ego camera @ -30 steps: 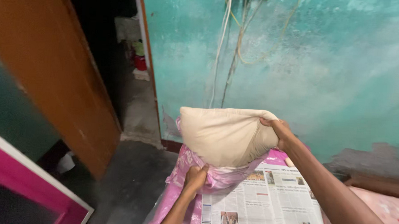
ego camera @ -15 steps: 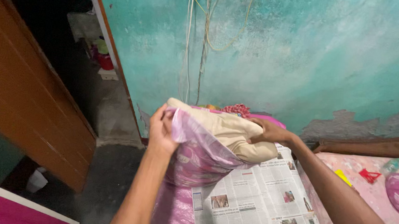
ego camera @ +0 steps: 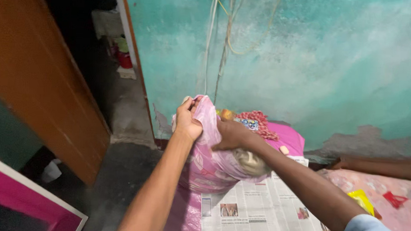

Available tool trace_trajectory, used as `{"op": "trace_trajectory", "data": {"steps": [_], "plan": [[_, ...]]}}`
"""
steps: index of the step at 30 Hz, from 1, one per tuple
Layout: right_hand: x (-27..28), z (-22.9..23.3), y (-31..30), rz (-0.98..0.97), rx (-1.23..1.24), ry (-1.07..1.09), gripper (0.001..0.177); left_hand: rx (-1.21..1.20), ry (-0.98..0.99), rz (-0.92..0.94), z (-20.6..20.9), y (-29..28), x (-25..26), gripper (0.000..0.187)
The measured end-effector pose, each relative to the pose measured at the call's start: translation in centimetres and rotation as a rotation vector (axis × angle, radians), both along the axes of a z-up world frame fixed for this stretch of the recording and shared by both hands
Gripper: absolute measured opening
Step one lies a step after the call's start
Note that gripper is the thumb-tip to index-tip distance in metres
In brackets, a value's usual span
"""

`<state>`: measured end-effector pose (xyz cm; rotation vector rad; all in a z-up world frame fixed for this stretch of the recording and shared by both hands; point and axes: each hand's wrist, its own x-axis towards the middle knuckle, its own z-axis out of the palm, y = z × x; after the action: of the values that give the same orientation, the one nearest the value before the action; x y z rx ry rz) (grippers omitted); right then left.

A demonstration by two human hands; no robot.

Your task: The person inserts a white pillow into a pink floral pillowcase. They repeatedly pull, adjust, and tuck the fabric over the pillow, working to fully enclose it. The pillow is handled by hand on a surface covered with newspapers.

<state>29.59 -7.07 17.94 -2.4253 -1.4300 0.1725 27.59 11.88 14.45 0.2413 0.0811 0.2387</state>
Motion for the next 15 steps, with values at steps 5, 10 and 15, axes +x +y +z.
{"op": "trace_trajectory", "data": {"steps": [5,10,15], "plan": [[4.6,-3.9,1.8,-0.165,0.467,-0.007,0.023,0.129,-0.078,0.017,1.5,-0.4,-4.5,0.032],[10.1,-4.5,1.3,-0.467,0.822,0.502,0.02,0.92,0.194,0.486,-0.3,-5.8,-12.2,0.037],[10.8,0.5,0.9,-0.698,1.141,1.266,0.035,1.669,0.409,0.538,-1.5,-10.3,-13.6,0.039]]}}
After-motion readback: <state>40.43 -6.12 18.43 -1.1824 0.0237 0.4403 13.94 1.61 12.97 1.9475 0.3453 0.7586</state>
